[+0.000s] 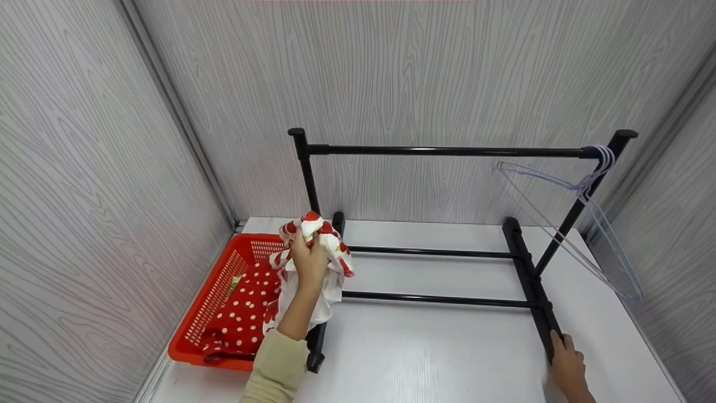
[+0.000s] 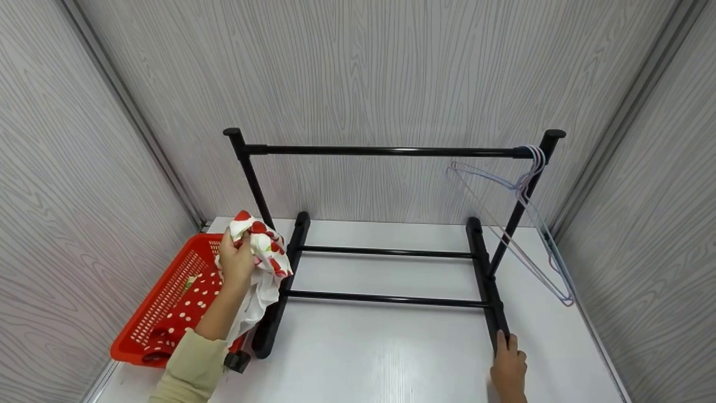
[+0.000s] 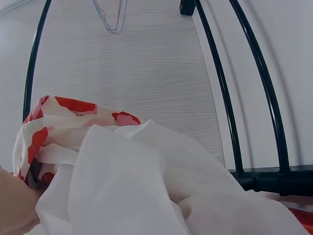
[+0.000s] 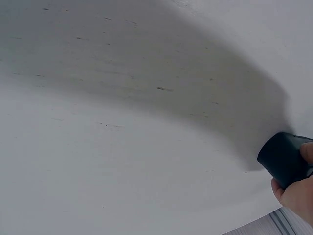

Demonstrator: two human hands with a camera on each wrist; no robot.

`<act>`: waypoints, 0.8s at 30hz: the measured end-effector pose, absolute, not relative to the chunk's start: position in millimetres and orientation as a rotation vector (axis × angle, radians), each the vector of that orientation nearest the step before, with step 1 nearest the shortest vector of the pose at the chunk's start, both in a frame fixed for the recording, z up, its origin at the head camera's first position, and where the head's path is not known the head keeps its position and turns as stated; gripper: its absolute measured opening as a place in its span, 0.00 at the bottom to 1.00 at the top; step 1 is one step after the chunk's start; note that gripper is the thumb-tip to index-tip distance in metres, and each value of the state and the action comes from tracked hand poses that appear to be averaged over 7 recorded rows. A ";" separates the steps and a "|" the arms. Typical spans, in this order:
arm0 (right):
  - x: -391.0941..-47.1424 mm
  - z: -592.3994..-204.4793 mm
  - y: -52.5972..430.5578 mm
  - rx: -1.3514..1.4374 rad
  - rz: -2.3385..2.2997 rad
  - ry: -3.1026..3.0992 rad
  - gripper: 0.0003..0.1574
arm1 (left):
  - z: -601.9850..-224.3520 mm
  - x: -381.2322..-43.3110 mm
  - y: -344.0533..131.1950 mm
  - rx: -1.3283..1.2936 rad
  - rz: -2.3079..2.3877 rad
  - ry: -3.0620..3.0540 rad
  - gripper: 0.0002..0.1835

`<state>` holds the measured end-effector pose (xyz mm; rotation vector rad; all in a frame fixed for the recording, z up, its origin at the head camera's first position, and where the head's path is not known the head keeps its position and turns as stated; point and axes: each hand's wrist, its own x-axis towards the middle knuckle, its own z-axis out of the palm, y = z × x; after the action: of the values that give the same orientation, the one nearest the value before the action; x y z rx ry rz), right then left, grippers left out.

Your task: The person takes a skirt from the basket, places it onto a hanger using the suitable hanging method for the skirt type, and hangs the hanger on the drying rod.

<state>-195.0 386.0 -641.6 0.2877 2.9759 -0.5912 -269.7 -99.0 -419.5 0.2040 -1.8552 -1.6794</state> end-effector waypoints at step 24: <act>-197.2 -642.1 382.5 0.336 -0.523 2.979 0.35 | -396.3 -269.5 -31.9 0.070 -1.938 -1.805 0.17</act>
<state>-197.2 382.5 -642.1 0.3363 2.9793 -0.5227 -269.5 -31.9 -396.3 0.0696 -1.8048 -1.9383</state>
